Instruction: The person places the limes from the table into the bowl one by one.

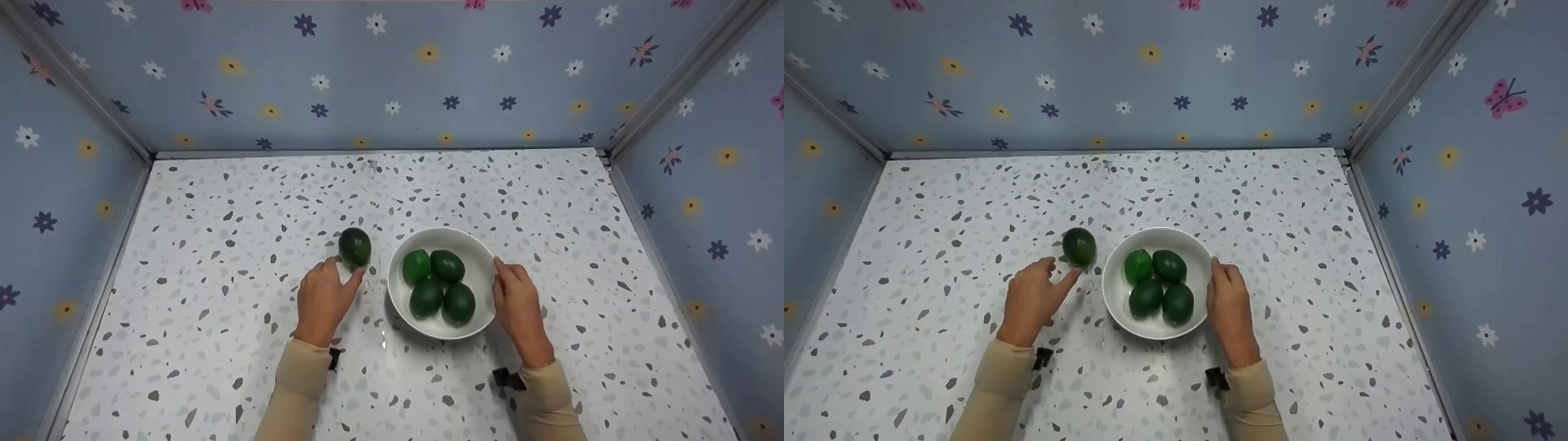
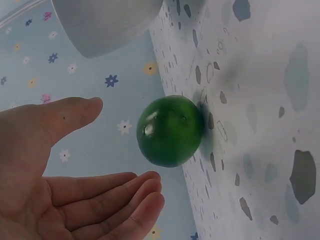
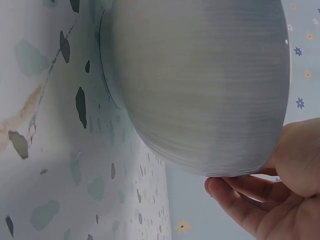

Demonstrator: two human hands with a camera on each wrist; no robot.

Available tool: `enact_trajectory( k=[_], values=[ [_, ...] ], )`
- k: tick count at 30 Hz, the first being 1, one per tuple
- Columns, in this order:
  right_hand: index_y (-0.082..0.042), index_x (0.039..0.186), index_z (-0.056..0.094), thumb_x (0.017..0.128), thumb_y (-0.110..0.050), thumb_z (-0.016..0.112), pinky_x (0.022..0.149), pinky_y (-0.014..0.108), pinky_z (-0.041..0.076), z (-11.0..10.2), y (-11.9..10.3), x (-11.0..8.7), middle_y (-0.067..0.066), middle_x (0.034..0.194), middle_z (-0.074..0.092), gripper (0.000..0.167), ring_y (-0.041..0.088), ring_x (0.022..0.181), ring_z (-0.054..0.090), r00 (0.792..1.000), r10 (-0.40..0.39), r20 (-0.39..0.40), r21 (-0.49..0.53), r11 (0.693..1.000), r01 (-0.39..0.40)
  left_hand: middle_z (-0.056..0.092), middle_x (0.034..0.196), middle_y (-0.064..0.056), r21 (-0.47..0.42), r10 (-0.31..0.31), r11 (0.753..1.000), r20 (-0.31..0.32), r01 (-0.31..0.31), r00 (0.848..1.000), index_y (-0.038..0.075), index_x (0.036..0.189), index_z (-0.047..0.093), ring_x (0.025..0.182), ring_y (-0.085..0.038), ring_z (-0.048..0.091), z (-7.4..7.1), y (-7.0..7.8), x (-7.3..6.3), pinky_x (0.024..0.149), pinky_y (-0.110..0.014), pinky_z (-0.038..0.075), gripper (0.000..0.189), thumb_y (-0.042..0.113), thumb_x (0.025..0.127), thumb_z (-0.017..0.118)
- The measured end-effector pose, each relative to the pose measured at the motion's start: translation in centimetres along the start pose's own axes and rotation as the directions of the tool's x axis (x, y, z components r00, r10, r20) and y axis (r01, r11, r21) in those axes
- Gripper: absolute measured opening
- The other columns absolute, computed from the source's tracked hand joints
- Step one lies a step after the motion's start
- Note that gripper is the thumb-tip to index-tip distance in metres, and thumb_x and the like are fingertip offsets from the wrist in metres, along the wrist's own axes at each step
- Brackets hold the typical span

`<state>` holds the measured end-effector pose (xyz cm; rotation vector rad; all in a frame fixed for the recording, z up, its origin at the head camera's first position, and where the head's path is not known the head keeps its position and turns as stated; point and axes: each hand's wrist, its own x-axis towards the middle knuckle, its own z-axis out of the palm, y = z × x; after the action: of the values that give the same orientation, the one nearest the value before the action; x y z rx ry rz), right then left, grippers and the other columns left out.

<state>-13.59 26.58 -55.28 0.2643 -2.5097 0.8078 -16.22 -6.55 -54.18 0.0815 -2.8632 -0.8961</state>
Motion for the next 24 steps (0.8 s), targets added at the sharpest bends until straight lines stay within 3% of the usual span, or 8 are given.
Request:
enact_trajectory(
  k=[7, 13, 24],
  values=[
    [0.009, 0.127, 0.063, 0.09, 0.012, 0.064, 0.069, 0.042, 0.056, 0.0, 0.0, 0.1, 0.022, 0.101, 0.062, 0.036, 0.031, 0.087, 0.066, 1.0, -0.004, -0.011, -0.002, 1.0, 0.004, 0.061, 0.078, -0.014, 0.01, -0.058, 0.998, 0.072, 0.058, 0.996, -0.004, 0.092, 0.067, 0.068, -0.029, 0.057, 0.7, -0.1, 1.1, 0.061, -0.043, 0.047, 0.052, 0.047, 0.087, 0.074],
    [0.009, 0.127, 0.063, 0.091, 0.012, 0.063, 0.069, 0.042, 0.056, 0.0, 0.0, 0.0, 0.022, 0.1, 0.062, 0.037, 0.031, 0.086, 0.065, 1.0, -0.001, -0.011, 0.004, 1.0, 0.001, 0.055, 0.071, -0.011, -0.019, -0.078, 0.997, 0.099, 0.08, 0.992, 0.004, 0.076, 0.057, 0.064, -0.027, 0.052, 1.4, 0.1, 1.9, 0.057, -0.04, 0.043, 0.049, 0.049, 0.086, 0.073],
    [0.01, 0.125, 0.064, 0.089, 0.014, 0.064, 0.064, 0.041, 0.055, 0.2, 0.3, -0.1, 0.022, 0.099, 0.062, 0.037, 0.028, 0.081, 0.064, 0.998, -0.049, -0.032, 0.002, 0.999, 0.049, 0.056, 0.067, -0.011, -0.009, -0.14, 0.99, 0.129, 0.142, 0.982, 0.006, 0.072, 0.057, 0.061, -0.026, 0.054, 2.5, 0.0, 3.3, 0.053, -0.037, 0.041, 0.051, 0.053, 0.087, 0.072]
  ],
)
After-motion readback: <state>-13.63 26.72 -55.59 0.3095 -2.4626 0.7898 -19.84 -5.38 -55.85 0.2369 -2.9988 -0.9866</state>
